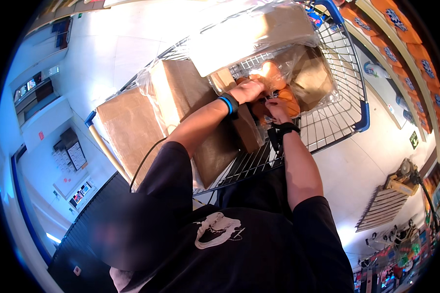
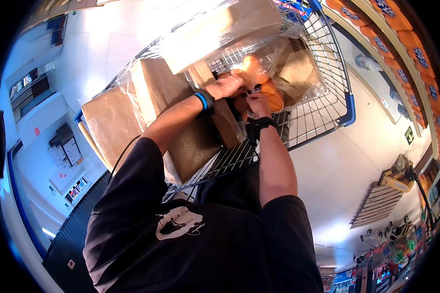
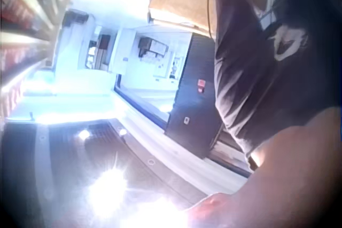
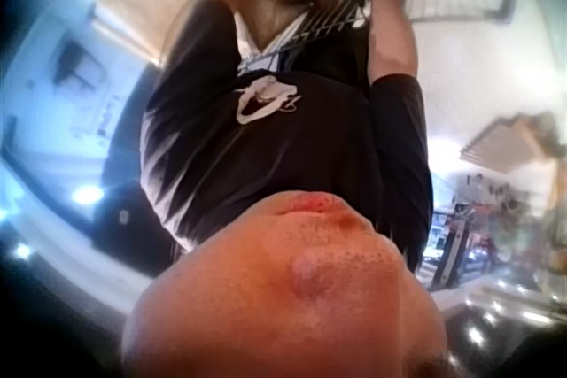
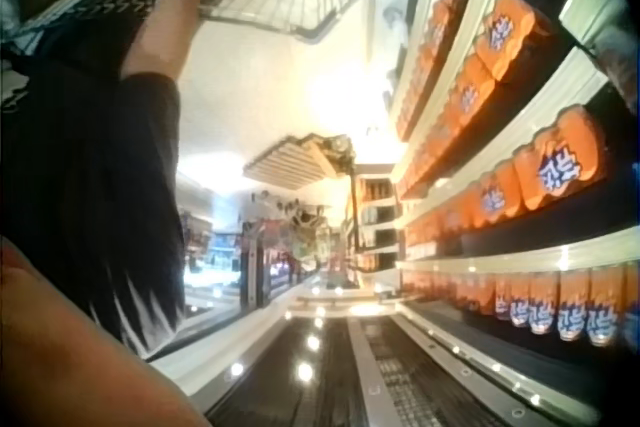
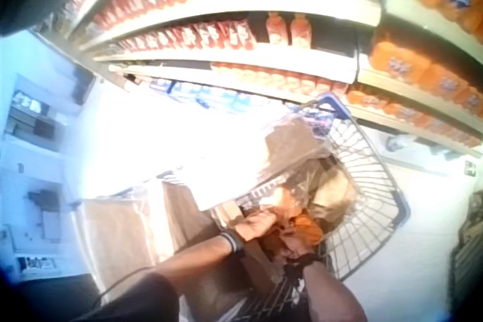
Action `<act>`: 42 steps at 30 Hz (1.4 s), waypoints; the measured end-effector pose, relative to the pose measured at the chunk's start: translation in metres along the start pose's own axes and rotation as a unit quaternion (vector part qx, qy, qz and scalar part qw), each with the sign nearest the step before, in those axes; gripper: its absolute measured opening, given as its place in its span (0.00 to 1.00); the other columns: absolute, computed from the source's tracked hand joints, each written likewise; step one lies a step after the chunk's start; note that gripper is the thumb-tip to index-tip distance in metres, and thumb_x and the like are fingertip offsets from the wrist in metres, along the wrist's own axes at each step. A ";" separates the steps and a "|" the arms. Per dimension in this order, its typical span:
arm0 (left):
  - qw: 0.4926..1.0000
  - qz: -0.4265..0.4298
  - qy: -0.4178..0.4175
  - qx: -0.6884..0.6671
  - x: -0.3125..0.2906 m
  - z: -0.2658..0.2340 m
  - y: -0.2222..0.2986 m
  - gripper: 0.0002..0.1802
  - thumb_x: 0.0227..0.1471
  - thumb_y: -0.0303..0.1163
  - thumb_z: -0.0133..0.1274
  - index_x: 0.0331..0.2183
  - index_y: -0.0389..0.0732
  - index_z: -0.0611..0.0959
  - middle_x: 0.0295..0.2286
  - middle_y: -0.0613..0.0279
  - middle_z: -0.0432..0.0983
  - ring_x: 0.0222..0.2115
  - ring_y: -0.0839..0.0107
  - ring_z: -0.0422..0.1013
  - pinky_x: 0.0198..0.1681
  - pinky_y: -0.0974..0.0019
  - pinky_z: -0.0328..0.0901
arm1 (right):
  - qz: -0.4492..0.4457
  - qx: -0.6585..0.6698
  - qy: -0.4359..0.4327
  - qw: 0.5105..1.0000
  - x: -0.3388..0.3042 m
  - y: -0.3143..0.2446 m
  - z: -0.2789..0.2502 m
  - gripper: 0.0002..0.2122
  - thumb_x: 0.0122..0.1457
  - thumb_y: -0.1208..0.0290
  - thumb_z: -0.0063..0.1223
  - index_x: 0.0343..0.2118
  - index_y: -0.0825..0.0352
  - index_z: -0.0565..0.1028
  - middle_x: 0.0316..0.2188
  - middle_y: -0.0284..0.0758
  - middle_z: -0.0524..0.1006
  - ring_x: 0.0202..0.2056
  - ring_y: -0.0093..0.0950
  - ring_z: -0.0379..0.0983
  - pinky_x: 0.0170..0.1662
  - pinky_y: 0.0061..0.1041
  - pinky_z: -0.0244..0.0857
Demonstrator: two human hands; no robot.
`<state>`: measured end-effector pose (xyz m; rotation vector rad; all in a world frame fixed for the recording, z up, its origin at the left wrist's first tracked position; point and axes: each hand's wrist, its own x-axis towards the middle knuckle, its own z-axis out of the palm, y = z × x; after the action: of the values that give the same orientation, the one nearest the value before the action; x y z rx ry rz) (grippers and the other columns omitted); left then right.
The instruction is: The person picks up plastic-wrapped multi-packs of orange soda from a shopping cart and places them onto a supermarket shelf, arranging them in rows.
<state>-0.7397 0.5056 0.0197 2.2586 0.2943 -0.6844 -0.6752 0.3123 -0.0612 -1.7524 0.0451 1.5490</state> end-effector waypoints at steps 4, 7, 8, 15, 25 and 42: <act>0.997 -0.059 0.013 0.047 0.001 -0.006 0.007 0.15 0.48 0.42 0.60 0.38 0.47 0.85 0.37 0.47 0.80 0.43 0.49 0.76 0.49 0.56 0.70 | -0.034 -0.101 0.007 0.994 -0.013 -0.025 -0.012 0.10 0.56 0.68 0.64 0.36 0.69 0.81 0.30 0.32 0.80 0.33 0.22 0.75 0.37 0.22 0.68; 0.996 -0.085 -0.012 0.017 0.003 -0.010 0.013 0.17 0.45 0.42 0.63 0.39 0.49 0.86 0.37 0.49 0.80 0.44 0.51 0.75 0.49 0.56 0.69 | -0.026 -0.162 -0.024 0.986 -0.013 -0.025 -0.014 0.09 0.57 0.70 0.64 0.36 0.70 0.80 0.30 0.33 0.81 0.31 0.22 0.75 0.34 0.23 0.69; 0.997 -0.078 0.013 0.001 0.003 -0.011 0.013 0.17 0.45 0.42 0.63 0.39 0.50 0.87 0.37 0.50 0.81 0.44 0.52 0.75 0.49 0.56 0.69 | -0.015 -0.165 -0.027 0.986 -0.010 -0.022 -0.013 0.09 0.56 0.70 0.64 0.36 0.70 0.80 0.29 0.32 0.80 0.29 0.22 0.76 0.32 0.23 0.70; 0.999 -0.033 -0.001 -0.032 0.017 0.004 -0.009 0.16 0.45 0.40 0.65 0.39 0.49 0.87 0.38 0.52 0.81 0.43 0.53 0.75 0.48 0.56 0.69 | -0.111 -0.162 0.035 0.980 0.012 0.012 -0.007 0.09 0.53 0.72 0.66 0.33 0.72 0.79 0.26 0.33 0.80 0.25 0.21 0.75 0.28 0.22 0.70; 0.996 -0.091 -0.004 -0.007 0.024 0.004 0.002 0.14 0.40 0.36 0.66 0.34 0.45 0.88 0.34 0.51 0.82 0.42 0.55 0.77 0.47 0.58 0.71 | -0.129 -0.176 0.072 0.973 -0.003 0.004 0.001 0.09 0.45 0.68 0.62 0.30 0.64 0.81 0.28 0.40 0.81 0.32 0.35 0.80 0.38 0.30 0.71; 0.999 -0.016 0.004 -0.052 0.007 -0.007 0.011 0.19 0.47 0.47 0.62 0.31 0.40 0.85 0.34 0.47 0.81 0.38 0.51 0.77 0.43 0.55 0.71 | -0.158 -0.085 0.060 0.982 -0.001 0.018 0.005 0.06 0.48 0.73 0.60 0.30 0.66 0.78 0.26 0.40 0.80 0.33 0.44 0.78 0.39 0.36 0.71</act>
<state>-0.7271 0.5029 0.0265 2.1621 0.3630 -0.6623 -0.6892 0.3020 -0.0692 -1.8794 -0.2997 1.2462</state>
